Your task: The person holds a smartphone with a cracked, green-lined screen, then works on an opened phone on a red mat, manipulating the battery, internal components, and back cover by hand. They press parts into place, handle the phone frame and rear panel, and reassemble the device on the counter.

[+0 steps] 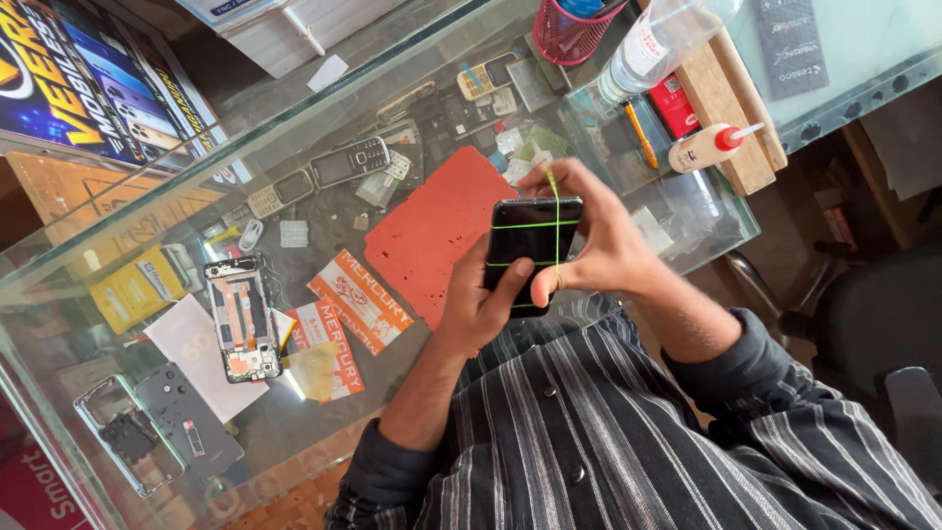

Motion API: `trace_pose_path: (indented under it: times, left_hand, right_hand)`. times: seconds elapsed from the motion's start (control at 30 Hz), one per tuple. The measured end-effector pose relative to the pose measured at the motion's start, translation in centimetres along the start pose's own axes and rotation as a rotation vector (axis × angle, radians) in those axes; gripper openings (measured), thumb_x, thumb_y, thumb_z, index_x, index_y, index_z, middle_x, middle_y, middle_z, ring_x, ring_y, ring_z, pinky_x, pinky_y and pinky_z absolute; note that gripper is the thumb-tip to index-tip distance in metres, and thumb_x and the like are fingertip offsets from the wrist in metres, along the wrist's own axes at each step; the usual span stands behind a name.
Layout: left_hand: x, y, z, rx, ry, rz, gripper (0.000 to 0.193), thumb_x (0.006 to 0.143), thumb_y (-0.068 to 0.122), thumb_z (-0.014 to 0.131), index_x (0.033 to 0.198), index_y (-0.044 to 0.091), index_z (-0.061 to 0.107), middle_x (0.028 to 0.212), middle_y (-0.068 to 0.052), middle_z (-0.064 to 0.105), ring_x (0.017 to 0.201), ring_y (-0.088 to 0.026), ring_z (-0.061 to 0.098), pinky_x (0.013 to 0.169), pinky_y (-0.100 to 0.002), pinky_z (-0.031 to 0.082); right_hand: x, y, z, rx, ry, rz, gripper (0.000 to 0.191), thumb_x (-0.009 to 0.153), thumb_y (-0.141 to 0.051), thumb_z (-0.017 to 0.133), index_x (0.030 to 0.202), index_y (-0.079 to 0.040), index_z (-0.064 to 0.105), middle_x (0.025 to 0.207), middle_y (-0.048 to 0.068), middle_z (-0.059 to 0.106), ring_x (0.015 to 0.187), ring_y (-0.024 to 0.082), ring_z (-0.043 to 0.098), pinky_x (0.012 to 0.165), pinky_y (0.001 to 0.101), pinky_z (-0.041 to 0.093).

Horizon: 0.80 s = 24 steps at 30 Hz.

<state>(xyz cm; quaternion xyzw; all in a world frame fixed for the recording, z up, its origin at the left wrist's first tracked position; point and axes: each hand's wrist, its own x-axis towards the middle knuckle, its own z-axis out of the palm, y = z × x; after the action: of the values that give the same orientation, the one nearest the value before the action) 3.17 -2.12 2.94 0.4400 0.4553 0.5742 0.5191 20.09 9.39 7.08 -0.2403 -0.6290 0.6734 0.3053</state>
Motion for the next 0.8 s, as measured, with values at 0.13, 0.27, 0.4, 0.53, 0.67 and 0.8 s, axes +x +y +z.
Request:
trace_pose_path:
  times: [0.13,0.27,0.4,0.53,0.67,0.8]
  left_hand:
    - [0.2,0.5,-0.2,0.013,0.200,0.074,0.037,0.107,0.015,0.060,0.139,-0.002,0.053,0.117,-0.006,0.069,0.106,-0.011,0.068,0.092,-0.028,0.056]
    - [1.0,0.1,-0.5,0.024,0.339,0.176,0.032,0.111,0.014,0.059,0.138,-0.003,0.056,0.119,-0.005,0.067,0.106,-0.011,0.064,0.095,-0.028,0.053]
    - [1.5,-0.7,-0.1,-0.028,0.438,0.170,0.036,0.111,0.017,0.058,0.141,-0.002,0.054,0.118,-0.003,0.065,0.103,-0.010,0.061,0.092,-0.027,0.052]
    - [1.9,-1.2,0.0,-0.014,0.499,0.172,0.035,0.112,0.019,0.057,0.139,-0.002,0.054,0.127,-0.005,0.064,0.115,-0.010,0.059,0.103,-0.027,0.049]
    - [2.1,-1.8,-1.2,-0.102,0.549,0.004,0.038,0.107,0.024,0.060,0.135,-0.001,0.058,0.125,-0.005,0.066,0.114,-0.009,0.061,0.102,-0.026,0.050]
    - [2.0,-3.0,-3.6,-0.589,0.458,-0.244,0.032,0.099,0.024,0.072,0.117,0.000,0.064,0.104,-0.007,0.070,0.088,-0.015,0.068,0.077,-0.033,0.058]
  right_hand:
    - [-0.9,2.5,1.6,0.322,-0.038,0.253,0.096,0.069,-0.040,0.095,0.145,-0.002,0.049,0.128,0.004,0.065,0.118,0.014,0.066,0.099,0.0336,0.057]
    - [-3.0,4.9,3.2,0.354,-0.063,0.321,0.060,0.086,-0.016,0.086,0.135,0.005,0.059,0.121,0.008,0.070,0.112,0.014,0.066,0.096,0.0322,0.056]
    - [-4.2,6.5,3.4,0.323,0.230,0.252,0.031,0.095,-0.001,0.077,0.122,0.009,0.066,0.110,0.012,0.074,0.101,0.015,0.071,0.091,0.0322,0.060]
    - [-4.3,6.3,2.9,0.339,0.476,0.178,0.021,0.101,0.003,0.070,0.120,0.011,0.069,0.110,0.015,0.075,0.096,0.015,0.072,0.087,0.0299,0.060]
    - [-2.4,5.1,-0.8,0.288,0.496,0.005,0.015,0.102,-0.006,0.059,0.113,0.003,0.066,0.107,0.014,0.074,0.100,0.021,0.077,0.090,0.0355,0.065]
    - [-0.7,4.4,-3.9,-0.674,0.342,-0.092,0.012,0.095,-0.003,0.069,0.108,-0.001,0.070,0.107,0.013,0.069,0.099,0.030,0.069,0.085,0.0414,0.057]
